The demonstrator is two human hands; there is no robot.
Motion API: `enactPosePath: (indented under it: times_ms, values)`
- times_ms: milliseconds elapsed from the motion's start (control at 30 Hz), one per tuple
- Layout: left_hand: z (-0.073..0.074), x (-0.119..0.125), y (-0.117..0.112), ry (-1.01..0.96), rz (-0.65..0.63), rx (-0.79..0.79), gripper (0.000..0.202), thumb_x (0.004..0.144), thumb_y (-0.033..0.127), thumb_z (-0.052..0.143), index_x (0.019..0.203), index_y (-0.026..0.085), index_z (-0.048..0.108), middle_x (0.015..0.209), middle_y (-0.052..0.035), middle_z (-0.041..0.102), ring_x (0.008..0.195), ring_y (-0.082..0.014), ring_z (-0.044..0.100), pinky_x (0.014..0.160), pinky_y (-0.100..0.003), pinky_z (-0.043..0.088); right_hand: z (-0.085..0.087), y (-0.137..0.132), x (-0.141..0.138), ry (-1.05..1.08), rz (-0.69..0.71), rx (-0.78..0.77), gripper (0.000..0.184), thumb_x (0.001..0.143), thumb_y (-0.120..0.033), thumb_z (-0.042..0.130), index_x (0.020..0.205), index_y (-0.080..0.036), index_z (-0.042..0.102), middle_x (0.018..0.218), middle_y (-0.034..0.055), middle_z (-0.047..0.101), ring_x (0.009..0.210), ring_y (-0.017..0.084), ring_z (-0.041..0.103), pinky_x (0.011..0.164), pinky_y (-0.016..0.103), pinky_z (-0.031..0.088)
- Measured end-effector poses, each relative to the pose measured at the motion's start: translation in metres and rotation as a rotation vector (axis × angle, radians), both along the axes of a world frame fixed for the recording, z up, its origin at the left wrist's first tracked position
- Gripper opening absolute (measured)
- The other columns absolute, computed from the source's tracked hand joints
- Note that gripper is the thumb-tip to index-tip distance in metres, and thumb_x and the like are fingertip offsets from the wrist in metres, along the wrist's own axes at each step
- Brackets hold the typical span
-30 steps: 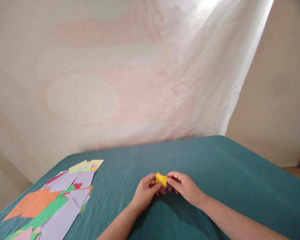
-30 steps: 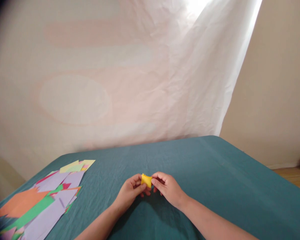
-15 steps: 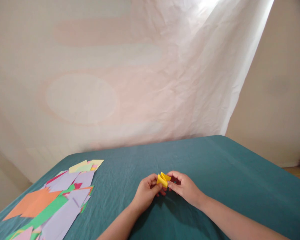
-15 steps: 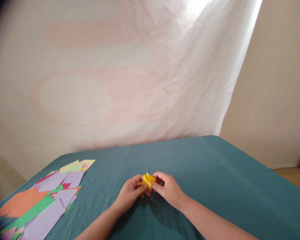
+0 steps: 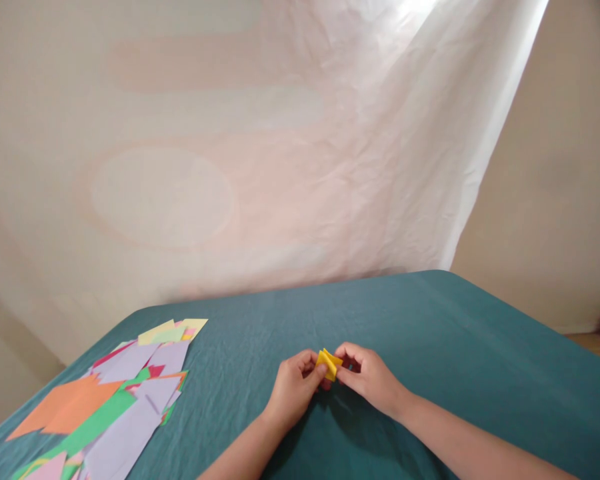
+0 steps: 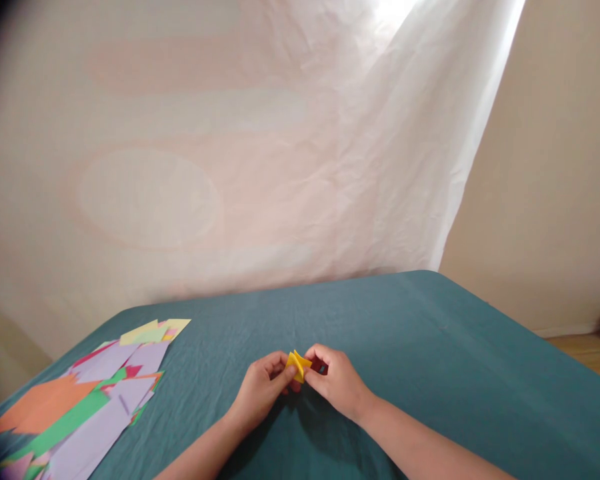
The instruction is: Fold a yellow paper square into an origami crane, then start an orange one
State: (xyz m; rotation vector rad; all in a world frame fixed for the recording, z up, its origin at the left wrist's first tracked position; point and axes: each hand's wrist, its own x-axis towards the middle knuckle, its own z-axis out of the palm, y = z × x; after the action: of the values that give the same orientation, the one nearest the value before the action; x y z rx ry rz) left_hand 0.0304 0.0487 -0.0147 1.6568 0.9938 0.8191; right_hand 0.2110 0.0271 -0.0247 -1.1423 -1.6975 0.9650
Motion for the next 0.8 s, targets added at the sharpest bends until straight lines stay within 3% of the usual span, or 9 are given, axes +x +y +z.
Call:
enactPosePath:
  times_ms: [267,500,633,800]
  values:
    - [0.0038,0.0022,-0.0038,-0.012,-0.022,-0.002,0.012,0.080,0.027,0.058,0.078,0.016,0.061,0.070,-0.0037,0.069,0.064,-0.0150,0.063,0.059,-0.022,0.045,0.0001,-0.0003,-0.0005,0.017,0.018,-0.014,0.019,0.085,-0.036,0.055,0.082,-0.018,0.057,0.070,-0.0007,0.062,0.063,0.013,0.055,0.058,0.022,0.041]
    - [-0.0006,0.0045,-0.0037,-0.055,-0.053,-0.111,0.018,0.081,0.031,0.054,0.086,0.014,0.060,0.067,-0.0047,0.069,0.062,-0.0171,0.066,0.056,-0.024,0.046,-0.0019,0.0005,-0.0002,0.042,0.035,-0.049,0.024,0.085,-0.041,0.054,0.079,-0.018,0.056,0.069,-0.0005,0.061,0.063,0.013,0.055,0.057,0.022,0.041]
    - [-0.0009,0.0043,-0.0024,-0.060,-0.057,-0.097,0.018,0.081,0.031,0.056,0.085,0.014,0.061,0.069,-0.0047,0.069,0.064,-0.0167,0.066,0.057,-0.024,0.046,-0.0031,0.0007,-0.0001,-0.005,0.015,-0.018,0.022,0.086,-0.038,0.053,0.078,-0.018,0.056,0.069,-0.0016,0.059,0.062,0.012,0.052,0.057,0.021,0.039]
    - [0.0038,0.0019,-0.0036,-0.111,-0.111,-0.144,0.029,0.081,0.042,0.058,0.086,0.013,0.060,0.074,-0.0067,0.068,0.066,-0.0173,0.065,0.058,-0.024,0.046,-0.0007,0.0006,-0.0001,0.020,0.011,-0.015,0.022,0.085,-0.040,0.055,0.085,-0.018,0.059,0.081,0.0008,0.062,0.074,0.015,0.057,0.065,0.024,0.044]
